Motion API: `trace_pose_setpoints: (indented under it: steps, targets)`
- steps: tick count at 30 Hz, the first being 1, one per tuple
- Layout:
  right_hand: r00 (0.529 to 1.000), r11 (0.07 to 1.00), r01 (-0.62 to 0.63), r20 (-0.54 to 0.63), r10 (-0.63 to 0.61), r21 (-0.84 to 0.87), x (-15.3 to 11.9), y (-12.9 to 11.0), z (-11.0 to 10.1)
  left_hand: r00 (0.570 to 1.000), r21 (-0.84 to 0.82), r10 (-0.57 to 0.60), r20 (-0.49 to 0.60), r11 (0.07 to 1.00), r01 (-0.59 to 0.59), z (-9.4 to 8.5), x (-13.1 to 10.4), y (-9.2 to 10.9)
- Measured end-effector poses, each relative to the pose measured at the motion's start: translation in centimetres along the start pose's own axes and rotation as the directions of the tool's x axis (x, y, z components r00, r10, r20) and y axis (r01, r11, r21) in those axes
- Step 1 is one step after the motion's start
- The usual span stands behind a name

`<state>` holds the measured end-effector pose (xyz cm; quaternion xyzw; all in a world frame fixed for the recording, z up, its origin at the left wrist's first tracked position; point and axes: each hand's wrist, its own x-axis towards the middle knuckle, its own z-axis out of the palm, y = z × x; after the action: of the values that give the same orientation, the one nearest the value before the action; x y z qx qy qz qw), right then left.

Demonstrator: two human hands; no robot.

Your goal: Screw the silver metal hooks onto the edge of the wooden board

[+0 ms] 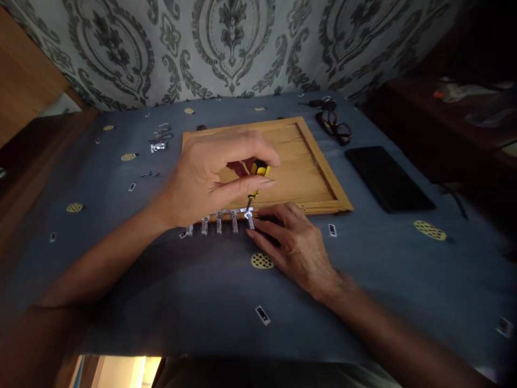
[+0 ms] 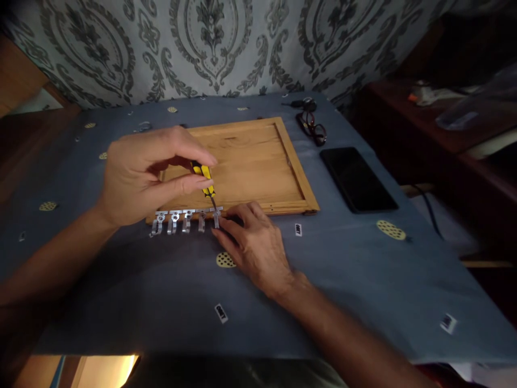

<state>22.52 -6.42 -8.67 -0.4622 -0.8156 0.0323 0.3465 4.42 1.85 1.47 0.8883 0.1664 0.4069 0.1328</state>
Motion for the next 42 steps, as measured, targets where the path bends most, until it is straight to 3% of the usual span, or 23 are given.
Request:
trace_pose_setpoints:
  steps: [4,8,15,21,27,35,39,42]
  targets:
    - [1.000,1.000,0.000,0.006,0.000,0.003,0.0,0.0,-0.1,0.997,0.082,-0.048,-0.054,0.995,0.053,0.6,-0.3,-0.1]
    - [1.000,1.000,0.005,0.008,-0.005,-0.006,0.0,0.0,-0.1,0.993,0.058,-0.089,-0.080,0.994,0.093,0.7,-0.3,0.3]
    - [0.999,0.999,0.028,-0.030,-0.029,-0.029,-0.1,0.1,0.0,0.997,-0.055,0.042,0.058,0.998,-0.039,0.5,0.1,1.2]
    - [1.000,1.000,-0.004,0.002,0.004,-0.010,0.1,-0.1,-0.1,0.997,-0.081,-0.073,-0.038,0.994,0.070,1.1,-0.3,0.2]
    - [1.000,1.000,-0.002,0.011,0.002,-0.006,0.0,-0.1,-0.1,0.993,-0.043,-0.095,-0.076,0.995,0.092,1.5,-0.5,0.0]
    - [1.000,1.000,-0.003,0.007,0.003,0.017,0.0,0.0,-0.1,0.992,0.081,0.054,0.116,0.995,-0.064,-0.4,0.1,0.4]
    - [1.000,1.000,-0.003,0.006,0.003,0.009,0.0,0.0,-0.1,0.997,-0.018,-0.039,0.068,0.999,0.041,0.0,-0.2,-0.4]
    - [1.000,1.000,0.005,0.001,-0.005,-0.002,0.0,-0.1,-0.2,1.000,-0.042,-0.031,0.000,0.999,0.031,0.8,-0.6,-0.8]
